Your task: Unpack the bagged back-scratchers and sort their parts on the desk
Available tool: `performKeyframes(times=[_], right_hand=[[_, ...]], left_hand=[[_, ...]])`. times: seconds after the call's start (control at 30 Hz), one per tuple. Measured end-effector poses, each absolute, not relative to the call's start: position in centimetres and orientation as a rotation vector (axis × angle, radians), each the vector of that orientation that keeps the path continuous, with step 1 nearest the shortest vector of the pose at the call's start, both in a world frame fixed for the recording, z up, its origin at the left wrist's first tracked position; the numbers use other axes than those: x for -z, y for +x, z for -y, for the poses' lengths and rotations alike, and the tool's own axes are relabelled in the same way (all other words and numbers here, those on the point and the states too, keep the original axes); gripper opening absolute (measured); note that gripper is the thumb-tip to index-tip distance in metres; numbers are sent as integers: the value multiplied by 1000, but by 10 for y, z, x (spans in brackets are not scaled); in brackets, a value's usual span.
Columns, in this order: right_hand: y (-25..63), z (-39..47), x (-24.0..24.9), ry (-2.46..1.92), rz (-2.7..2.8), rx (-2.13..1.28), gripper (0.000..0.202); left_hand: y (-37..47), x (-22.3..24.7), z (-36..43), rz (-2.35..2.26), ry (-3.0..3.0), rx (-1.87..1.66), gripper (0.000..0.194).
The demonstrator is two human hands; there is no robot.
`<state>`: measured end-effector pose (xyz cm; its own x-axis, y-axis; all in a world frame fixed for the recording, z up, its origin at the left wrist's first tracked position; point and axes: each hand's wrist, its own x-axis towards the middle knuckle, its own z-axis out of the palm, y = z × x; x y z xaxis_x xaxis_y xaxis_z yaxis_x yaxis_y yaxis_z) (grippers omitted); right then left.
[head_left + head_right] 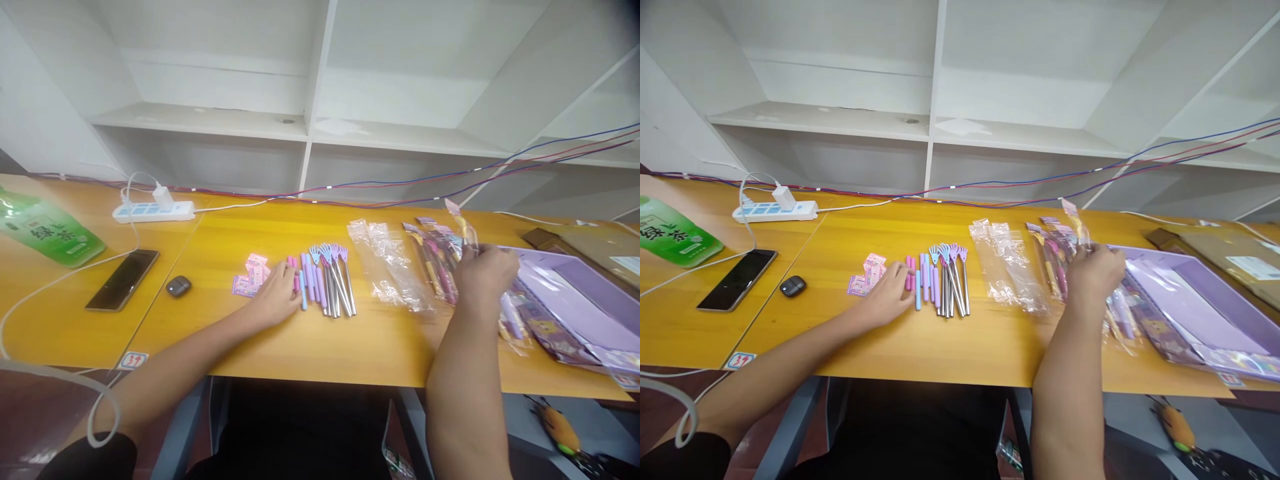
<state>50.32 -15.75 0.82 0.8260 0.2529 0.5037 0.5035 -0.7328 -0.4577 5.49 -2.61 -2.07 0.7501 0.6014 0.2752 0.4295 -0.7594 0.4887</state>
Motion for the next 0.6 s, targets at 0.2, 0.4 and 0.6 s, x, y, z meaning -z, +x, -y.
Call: performKeyframes(times=[0.2, 0.4, 0.6], right_hand=[[474, 142, -25, -1835, 478, 285, 16], [377, 106, -35, -1230, 653, -605, 38], [269, 98, -31, -1111, 865, -1262, 43]], left_hand=[[55, 18, 26, -812, 2528, -699, 27], [53, 7, 29, -628, 2213, -870, 18], [54, 9, 24, -426, 1530, -732, 50]])
